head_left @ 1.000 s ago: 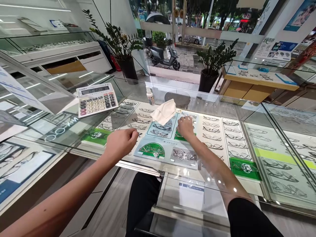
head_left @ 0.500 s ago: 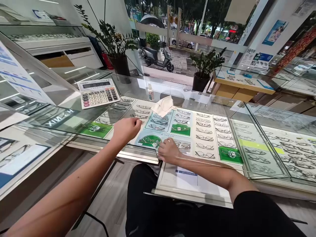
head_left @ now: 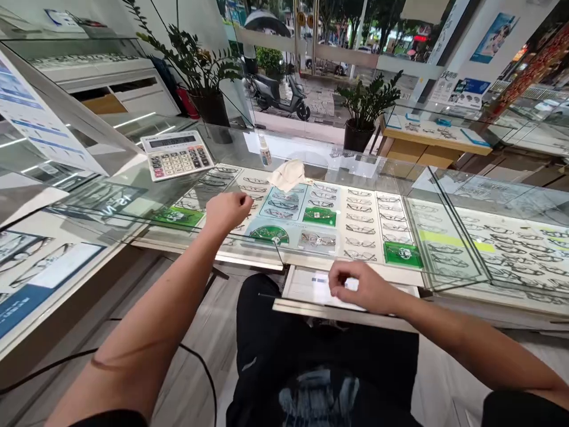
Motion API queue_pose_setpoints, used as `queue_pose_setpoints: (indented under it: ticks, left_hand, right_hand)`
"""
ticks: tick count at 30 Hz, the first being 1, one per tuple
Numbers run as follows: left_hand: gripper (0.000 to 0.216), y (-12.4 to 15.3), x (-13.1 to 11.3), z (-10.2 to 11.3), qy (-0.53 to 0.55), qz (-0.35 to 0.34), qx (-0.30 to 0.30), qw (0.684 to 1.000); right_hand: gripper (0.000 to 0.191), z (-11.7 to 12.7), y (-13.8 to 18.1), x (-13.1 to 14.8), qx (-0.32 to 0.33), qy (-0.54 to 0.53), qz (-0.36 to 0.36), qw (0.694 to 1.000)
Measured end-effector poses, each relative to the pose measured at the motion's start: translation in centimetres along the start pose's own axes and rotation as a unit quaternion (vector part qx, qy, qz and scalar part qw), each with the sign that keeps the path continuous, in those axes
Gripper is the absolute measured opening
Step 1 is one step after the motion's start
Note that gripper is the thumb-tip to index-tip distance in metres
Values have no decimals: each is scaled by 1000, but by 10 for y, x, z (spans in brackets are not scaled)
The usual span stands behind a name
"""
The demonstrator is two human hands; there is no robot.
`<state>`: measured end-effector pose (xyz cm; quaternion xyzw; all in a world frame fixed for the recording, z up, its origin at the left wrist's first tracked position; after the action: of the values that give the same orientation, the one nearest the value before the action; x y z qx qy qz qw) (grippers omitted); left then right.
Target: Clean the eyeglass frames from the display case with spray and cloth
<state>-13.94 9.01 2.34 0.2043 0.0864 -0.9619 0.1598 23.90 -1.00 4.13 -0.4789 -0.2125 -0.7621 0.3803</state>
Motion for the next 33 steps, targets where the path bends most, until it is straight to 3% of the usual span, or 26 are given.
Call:
queue_pose_setpoints:
  ticks: [2,5,10,14,20,25,33]
  left_hand:
    - [29,7,-9,2,9,1,-5,1000]
    - [25,37,-39,8,75,-29,12,997]
    - [26,134,-117,17,249,-208,73,943]
    - [21,184,-152,13,349,-273,57,895]
    - [13,196,-158,0,384,-258,-13,886]
    - [10,201,-154,-9,364,-270,-9,891]
    - [11,199,-139,-23,327,-224,27,918]
  right_hand:
    - [10,9,6,6,-64,-80,6,995]
    - [26,10,6,6,-144,-152,19,978]
    - [34,7,-3,5,-190,-56,79,977]
    - [23,23,-17,2,-205,22,117,972]
    - [17,23,-23,-11,-249,22,104,963]
    - [15,-3,-15,-22,-292,8,96,952]
    - [14,-27,-17,-34,-349,185,136,909]
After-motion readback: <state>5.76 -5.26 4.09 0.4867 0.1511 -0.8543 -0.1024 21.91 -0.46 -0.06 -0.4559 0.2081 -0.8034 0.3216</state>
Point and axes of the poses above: each hand's wrist, its own y-axis away from the middle knuckle, its own z-axis out of the back of the hand, x = y × z, the point moved 4 cm from there along -y, towards the middle knuckle, and after that the axes turned 12 degrees about y, right-handed, at the moved point
